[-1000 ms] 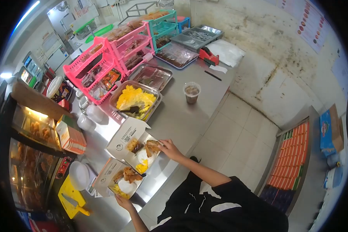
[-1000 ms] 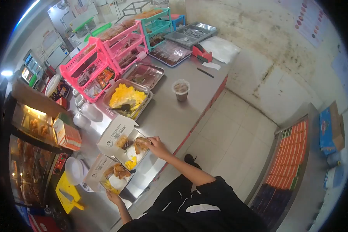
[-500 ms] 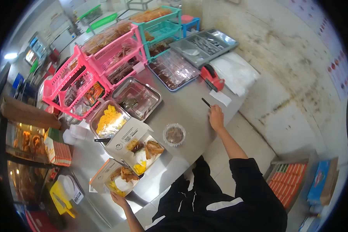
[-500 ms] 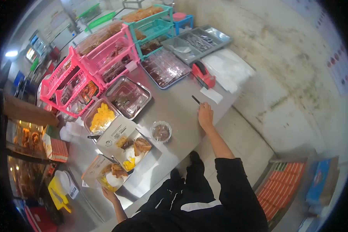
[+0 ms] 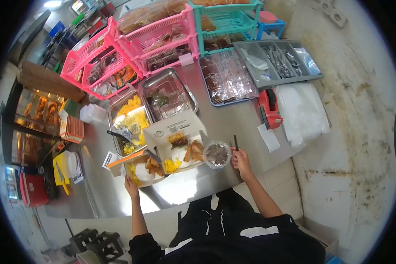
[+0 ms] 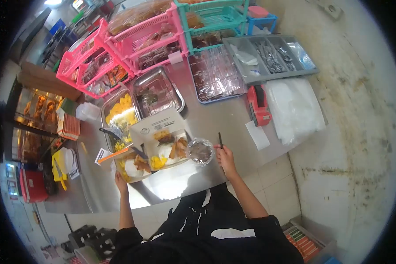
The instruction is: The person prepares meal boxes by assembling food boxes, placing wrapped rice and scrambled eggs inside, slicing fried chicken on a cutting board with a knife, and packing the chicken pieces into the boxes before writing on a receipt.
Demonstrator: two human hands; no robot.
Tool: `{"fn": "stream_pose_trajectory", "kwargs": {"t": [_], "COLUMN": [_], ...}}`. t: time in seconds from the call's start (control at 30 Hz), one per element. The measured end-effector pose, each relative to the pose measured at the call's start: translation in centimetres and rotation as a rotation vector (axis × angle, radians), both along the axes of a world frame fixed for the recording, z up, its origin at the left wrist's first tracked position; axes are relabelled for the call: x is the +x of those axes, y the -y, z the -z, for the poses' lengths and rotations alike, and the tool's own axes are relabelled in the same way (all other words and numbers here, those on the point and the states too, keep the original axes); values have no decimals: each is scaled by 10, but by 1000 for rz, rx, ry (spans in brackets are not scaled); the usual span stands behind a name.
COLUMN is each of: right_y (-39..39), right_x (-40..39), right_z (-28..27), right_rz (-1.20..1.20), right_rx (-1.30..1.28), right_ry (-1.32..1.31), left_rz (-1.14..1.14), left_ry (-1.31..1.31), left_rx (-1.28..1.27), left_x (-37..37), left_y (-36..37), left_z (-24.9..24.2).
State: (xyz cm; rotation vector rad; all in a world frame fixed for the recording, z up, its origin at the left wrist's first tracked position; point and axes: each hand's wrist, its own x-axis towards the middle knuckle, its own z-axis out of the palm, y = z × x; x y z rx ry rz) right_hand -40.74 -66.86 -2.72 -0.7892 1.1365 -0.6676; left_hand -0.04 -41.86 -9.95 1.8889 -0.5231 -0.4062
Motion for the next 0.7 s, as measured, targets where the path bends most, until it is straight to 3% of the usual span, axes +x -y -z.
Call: {"fn": "stream_pose_trajectory", "kwargs": {"t": [0.07, 0.13, 0.27, 0.37, 0.4, 0.43, 0.47, 0.5, 0.53, 0.6, 0.67, 0.7], "right_y": [3, 11, 36, 45, 40, 32, 16, -8, -27, -57, -101, -112], "right_x": [-6, -25, -60, -79, -83, -81, -80, -77, -67, -22, 48, 81], "right_z": [-7, 3, 9, 14, 9, -1, -11, -25, -32, -18, -47, -48], "right_rz": [59, 157, 130, 2, 128, 257, 241, 208, 168, -230, -695, -722], "right_rx": [113, 57, -59, -61, -142, -226, -227, -460, -693, -1312, -904, -971], "right_ry": [99, 128, 106, 124, 59, -5, -7, -384, -759, -537, -651, -676], "left_rz": [-9, -63, -50, -287, -308, -281, -249, -243, -256, -9, 129, 121], "left_ry": [20, -45, 56, -167, -169, 2, 172, 85, -91, -368, -443, -571], "left_rx": [-49, 57, 98, -118, -114, -165, -213, -260, -185, 5, 183, 105], "left_x": [-16, -50, -87, -116, -115, -111, -108, -110, -111, -114, -121, -126], "left_y": [8, 28, 59, 74, 60, 45, 31, 11, -9, -44, -73, -82], "left_z": [9, -8, -4, -62, -74, -84, -95, -103, -104, -93, -66, -61]}}
